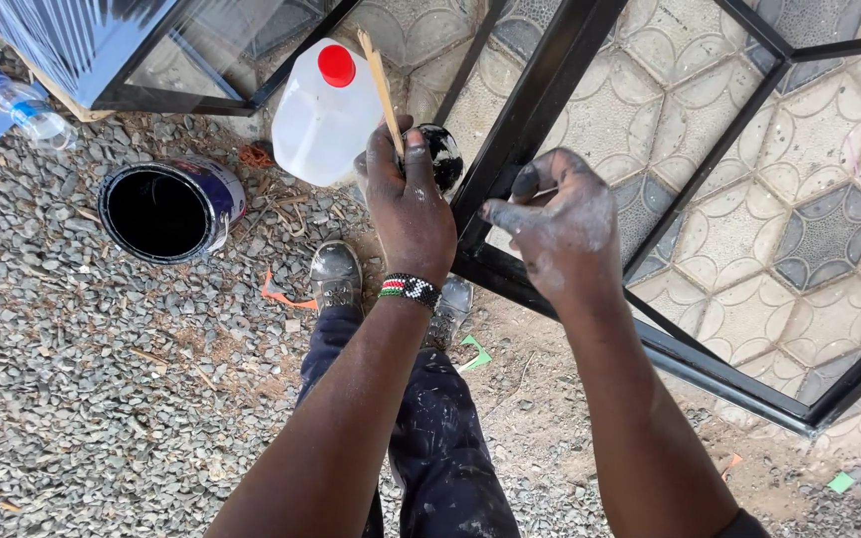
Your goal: The person paints a black metal frame using a small brush and a container of black paint. They repeatedly dip the brush into the paint and apply it to the frame's edges and corners while standing on a tiled surface.
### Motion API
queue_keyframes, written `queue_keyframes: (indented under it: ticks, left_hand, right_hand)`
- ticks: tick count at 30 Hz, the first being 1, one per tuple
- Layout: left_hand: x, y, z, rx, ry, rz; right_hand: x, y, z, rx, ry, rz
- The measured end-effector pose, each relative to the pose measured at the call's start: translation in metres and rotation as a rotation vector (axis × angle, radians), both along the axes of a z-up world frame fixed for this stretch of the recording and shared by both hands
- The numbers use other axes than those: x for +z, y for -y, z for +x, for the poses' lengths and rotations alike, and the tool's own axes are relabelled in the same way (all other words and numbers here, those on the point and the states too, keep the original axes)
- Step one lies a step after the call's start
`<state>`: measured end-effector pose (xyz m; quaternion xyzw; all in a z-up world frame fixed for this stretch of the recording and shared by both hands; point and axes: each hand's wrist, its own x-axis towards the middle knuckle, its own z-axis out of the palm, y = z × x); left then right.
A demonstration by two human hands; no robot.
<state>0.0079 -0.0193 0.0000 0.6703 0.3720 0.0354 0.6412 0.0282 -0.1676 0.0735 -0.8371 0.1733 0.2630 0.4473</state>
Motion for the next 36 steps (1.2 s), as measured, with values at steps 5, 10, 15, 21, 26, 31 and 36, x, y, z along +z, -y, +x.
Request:
queue_keyframes:
  ticks: [5,10,15,21,26,31,36]
  left_hand:
    - [-0.004,0.002,0.002,-0.002,-0.012,0.012]
    - [0.0,-0.002,0.003,-0.027,-0.018,0.019]
    - [-0.005,-0.009,-0.007,-0.037,-0.057,0.038]
    - [-0.008,-0.006,-0.004,-0.045,-0.049,0.044]
    - [-0.005,-0.003,-0.001,-0.048,-0.042,0.047]
    - [-0.007,-0.007,-0.002,-0.059,-0.04,0.065]
    - [-0.008,-0.011,-0.006,-0.053,-0.069,0.058]
  right_hand:
    - [-0.023,0.018,0.024,-0.089,0.076,0.079]
    - [-0.047,0.02,0.025,-0.235,0.051,0.05]
    - [-0.03,-0.009,-0.014,-0.142,-0.14,-0.127]
    - [0.01,-0.023,-0.039,0.032,-0.086,-0.167]
    - [-0.017,0.001,-0.049,0.29,0.603,-0.288]
    - [-0.038,0.011,-0.059,0.537,0.772,-0.503]
    - [-0.028,-0.002,-0.087,0.603,0.715,-0.434]
